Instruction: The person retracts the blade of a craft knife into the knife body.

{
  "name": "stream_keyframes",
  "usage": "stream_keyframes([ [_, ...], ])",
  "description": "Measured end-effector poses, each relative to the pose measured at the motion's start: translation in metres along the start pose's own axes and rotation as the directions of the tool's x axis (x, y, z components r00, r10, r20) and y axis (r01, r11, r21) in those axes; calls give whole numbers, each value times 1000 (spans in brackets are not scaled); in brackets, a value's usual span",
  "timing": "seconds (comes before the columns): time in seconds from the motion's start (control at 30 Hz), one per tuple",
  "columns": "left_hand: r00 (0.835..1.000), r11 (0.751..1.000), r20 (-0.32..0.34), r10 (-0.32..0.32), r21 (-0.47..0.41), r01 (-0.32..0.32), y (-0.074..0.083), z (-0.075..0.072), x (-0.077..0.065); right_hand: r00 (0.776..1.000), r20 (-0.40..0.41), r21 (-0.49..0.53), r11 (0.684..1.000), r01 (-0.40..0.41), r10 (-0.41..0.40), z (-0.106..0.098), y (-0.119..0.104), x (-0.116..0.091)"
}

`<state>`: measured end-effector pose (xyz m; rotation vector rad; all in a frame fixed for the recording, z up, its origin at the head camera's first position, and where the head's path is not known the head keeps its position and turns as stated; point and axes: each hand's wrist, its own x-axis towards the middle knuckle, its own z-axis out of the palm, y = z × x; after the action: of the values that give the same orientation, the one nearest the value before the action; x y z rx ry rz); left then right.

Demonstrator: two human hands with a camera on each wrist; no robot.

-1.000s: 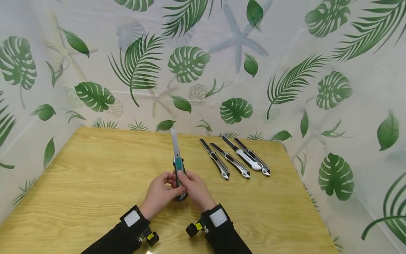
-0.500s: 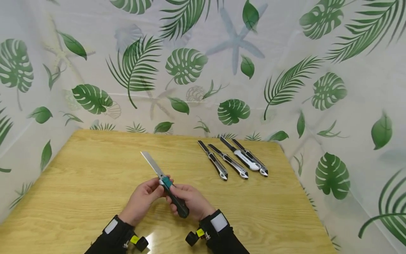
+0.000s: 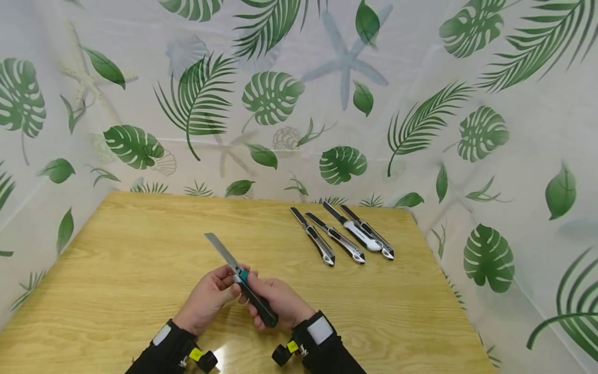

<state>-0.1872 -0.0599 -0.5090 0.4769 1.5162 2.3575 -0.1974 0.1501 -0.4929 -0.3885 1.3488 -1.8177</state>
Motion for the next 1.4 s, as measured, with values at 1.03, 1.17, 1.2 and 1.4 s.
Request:
stream_keyframes([
  [1.03, 999, 1000, 49, -20, 12, 20, -3, -2, -3, 963, -266, -221, 969, -108, 46, 11, 0, -1],
  [1.17, 999, 1000, 53, -15, 10, 15, -3, -1, -2, 959, -277, -212, 970, -116, 55, 12, 0, 0],
  [1.2, 999, 1000, 53, -12, 10, 12, -4, -1, -2, 958, -279, -208, 971, -120, 59, 13, 0, 0],
  [1.4, 998, 1000, 60, 17, 15, -18, -6, -3, -1, 952, -297, -199, 971, -132, 68, 13, 0, 1],
])
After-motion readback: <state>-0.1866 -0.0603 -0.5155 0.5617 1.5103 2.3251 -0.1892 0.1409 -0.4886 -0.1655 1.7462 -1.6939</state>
